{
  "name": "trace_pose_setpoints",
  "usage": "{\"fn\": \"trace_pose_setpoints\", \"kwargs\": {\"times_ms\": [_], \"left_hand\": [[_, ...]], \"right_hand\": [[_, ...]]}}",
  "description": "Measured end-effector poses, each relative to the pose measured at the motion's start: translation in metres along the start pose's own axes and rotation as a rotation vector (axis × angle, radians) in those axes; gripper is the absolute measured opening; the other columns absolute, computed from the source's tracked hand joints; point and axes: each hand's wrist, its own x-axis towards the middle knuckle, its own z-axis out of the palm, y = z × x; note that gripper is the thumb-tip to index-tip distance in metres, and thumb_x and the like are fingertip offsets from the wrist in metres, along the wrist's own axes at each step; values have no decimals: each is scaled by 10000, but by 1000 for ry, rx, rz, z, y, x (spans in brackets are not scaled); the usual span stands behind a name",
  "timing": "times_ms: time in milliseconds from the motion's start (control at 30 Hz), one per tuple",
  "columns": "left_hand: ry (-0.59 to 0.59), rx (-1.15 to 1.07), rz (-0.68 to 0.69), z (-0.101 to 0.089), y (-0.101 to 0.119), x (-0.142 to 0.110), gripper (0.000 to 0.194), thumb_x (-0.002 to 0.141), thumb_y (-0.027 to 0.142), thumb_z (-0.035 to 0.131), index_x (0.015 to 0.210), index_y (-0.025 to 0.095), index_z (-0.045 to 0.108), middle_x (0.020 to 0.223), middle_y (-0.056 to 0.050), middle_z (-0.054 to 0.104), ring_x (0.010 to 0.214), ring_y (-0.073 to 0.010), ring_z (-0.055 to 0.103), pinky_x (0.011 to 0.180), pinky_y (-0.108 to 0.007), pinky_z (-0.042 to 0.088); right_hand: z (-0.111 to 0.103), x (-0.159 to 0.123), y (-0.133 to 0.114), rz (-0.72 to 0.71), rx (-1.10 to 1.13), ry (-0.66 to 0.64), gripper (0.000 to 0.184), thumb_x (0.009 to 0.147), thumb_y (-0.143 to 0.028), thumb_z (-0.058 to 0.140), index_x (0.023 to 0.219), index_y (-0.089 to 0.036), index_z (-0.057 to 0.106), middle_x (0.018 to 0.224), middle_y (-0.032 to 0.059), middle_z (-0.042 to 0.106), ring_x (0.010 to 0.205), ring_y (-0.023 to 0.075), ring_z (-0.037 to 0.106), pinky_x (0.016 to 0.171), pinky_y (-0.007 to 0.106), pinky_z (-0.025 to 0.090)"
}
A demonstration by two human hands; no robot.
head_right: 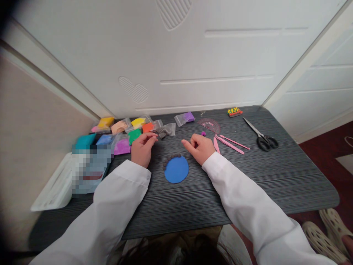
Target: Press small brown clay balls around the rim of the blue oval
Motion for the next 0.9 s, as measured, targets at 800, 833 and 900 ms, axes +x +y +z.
{"fn": "trace_pose_setpoints", "kwargs": {"times_ms": [800, 833, 900], "left_hand": [[-13, 2, -21, 1, 0, 0, 158, 706, 280, 493, 759, 179, 602, 659, 11, 588, 631, -119, 539, 623, -240, 417], [-14, 5, -20, 1, 0, 0, 161, 707, 283, 490, 760, 179, 601, 663, 10, 589, 633, -120, 540, 625, -242, 417], [-20, 14, -18, 0, 0, 0, 168, 712, 289, 483, 764, 177, 596, 668, 8, 589, 638, -123, 540, 627, -245, 417]], "right_hand": [[5, 2, 7, -64, 52, 37, 152, 755, -238, 489, 887, -199, 553, 842, 24, 608, 712, 129, 558, 666, 264, 445], [6, 2, 7, -55, 55, 43, 130, 742, -248, 509, 856, -197, 545, 795, 18, 598, 684, 128, 553, 647, 265, 446], [5, 1, 6, -39, 57, 48, 114, 711, -273, 553, 789, -195, 521, 706, 1, 566, 633, 128, 539, 607, 265, 440]]}}
